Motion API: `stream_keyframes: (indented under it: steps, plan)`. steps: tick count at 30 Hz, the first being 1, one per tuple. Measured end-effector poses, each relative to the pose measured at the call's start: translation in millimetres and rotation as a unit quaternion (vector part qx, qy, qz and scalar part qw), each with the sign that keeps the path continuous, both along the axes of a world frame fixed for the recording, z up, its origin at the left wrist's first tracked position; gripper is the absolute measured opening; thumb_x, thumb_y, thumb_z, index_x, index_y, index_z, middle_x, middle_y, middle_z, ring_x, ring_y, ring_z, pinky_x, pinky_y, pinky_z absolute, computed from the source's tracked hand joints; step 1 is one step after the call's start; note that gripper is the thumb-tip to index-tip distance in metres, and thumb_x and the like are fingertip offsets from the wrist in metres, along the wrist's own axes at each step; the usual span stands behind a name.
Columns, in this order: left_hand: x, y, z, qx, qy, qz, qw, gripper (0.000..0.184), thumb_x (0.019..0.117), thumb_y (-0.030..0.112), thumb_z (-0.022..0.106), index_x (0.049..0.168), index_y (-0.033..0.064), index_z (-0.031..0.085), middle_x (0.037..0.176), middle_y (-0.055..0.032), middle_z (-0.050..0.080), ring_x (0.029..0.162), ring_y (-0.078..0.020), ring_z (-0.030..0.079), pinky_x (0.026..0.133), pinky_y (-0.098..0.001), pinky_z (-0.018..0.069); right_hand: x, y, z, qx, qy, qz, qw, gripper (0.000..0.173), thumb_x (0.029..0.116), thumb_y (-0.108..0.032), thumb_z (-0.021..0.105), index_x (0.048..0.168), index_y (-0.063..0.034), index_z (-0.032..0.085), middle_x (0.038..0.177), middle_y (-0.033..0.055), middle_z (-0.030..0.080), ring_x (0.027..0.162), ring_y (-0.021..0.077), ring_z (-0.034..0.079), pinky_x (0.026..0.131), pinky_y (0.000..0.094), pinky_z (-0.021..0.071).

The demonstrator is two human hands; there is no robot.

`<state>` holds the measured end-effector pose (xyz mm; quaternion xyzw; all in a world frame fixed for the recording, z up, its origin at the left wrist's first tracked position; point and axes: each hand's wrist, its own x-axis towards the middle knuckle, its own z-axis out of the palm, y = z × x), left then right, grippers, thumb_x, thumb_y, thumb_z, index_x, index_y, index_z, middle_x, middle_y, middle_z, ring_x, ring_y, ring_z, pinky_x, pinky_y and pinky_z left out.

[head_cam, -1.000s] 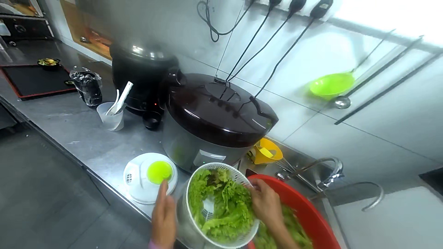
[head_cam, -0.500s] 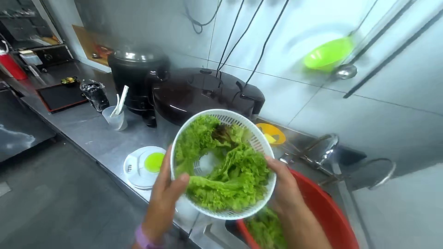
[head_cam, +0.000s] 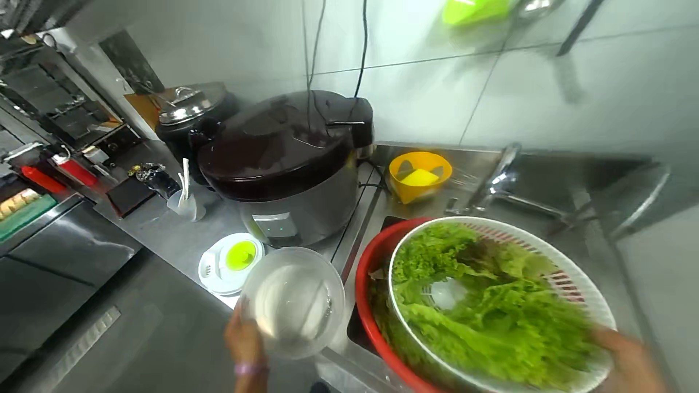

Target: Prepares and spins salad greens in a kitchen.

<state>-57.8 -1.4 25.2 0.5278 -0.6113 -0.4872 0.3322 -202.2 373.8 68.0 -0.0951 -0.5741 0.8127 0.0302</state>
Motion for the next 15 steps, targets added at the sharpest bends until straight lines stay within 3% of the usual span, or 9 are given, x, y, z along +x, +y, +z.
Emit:
stream_keyframes:
  steps: [3,6,8,12,15]
  plan:
    - [1,23,20,-0.119,0.008,-0.003,0.993,0.054,0.0888,-0.017,0.045,0.14,-0.007,0.056,0.143,-0.0259,0.057,0.132,-0.0296,0.057,0.109,-0.0415,0.0454,0,23,-14,0.001,-0.016,0.016,1.0,0.032,0.1046,-0.012,0.026,0.111,-0.0161,0.056,0.088,-0.017,0.069,0.086,-0.0071,0.067,0.082,0.018,0.0587]
    - [3,38,25,-0.291,-0.036,-0.056,0.954,0.053,0.0843,-0.013,0.044,0.133,-0.008,0.063,0.144,-0.0302,0.054,0.14,-0.0452,0.047,0.117,-0.0537,0.0377,-3,40,-30,0.012,-0.022,0.032,0.999,0.031,0.1039,-0.014,0.03,0.125,-0.0117,0.051,0.099,-0.0125,0.069,0.095,-0.004,0.067,0.087,0.021,0.0581]
    - [-1,48,25,-0.374,-0.067,-0.074,0.922,0.052,0.0834,-0.013,0.043,0.13,-0.0073,0.065,0.142,-0.0287,0.057,0.138,-0.052,0.046,0.114,-0.061,0.0377,-5,50,-40,0.027,-0.03,0.041,0.998,0.037,0.1036,-0.016,0.032,0.137,-0.0078,0.045,0.108,-0.0083,0.066,0.1,-0.002,0.065,0.09,0.023,0.0571]
    - [-11,67,18,-0.455,-0.111,-0.096,0.878,0.051,0.0811,-0.011,0.043,0.123,-0.0033,0.071,0.14,-0.025,0.061,0.137,-0.0575,0.044,0.106,-0.0756,0.0339,-8,63,-57,0.05,-0.039,0.047,0.997,0.044,0.1008,-0.02,0.037,0.143,-0.0081,0.044,0.116,-0.0033,0.066,0.105,0.0027,0.066,0.092,0.0275,0.058]
    - [-20,83,13,-0.494,-0.153,-0.108,0.849,0.051,0.0825,-0.01,0.044,0.122,0.0032,0.073,0.143,-0.0274,0.057,0.138,-0.0594,0.042,0.105,-0.0797,0.0299,-3,67,-60,0.074,-0.057,0.031,0.995,0.049,0.0977,-0.025,0.041,0.143,-0.009,0.047,0.117,-0.0015,0.067,0.104,0.004,0.067,0.09,0.0284,0.0588]
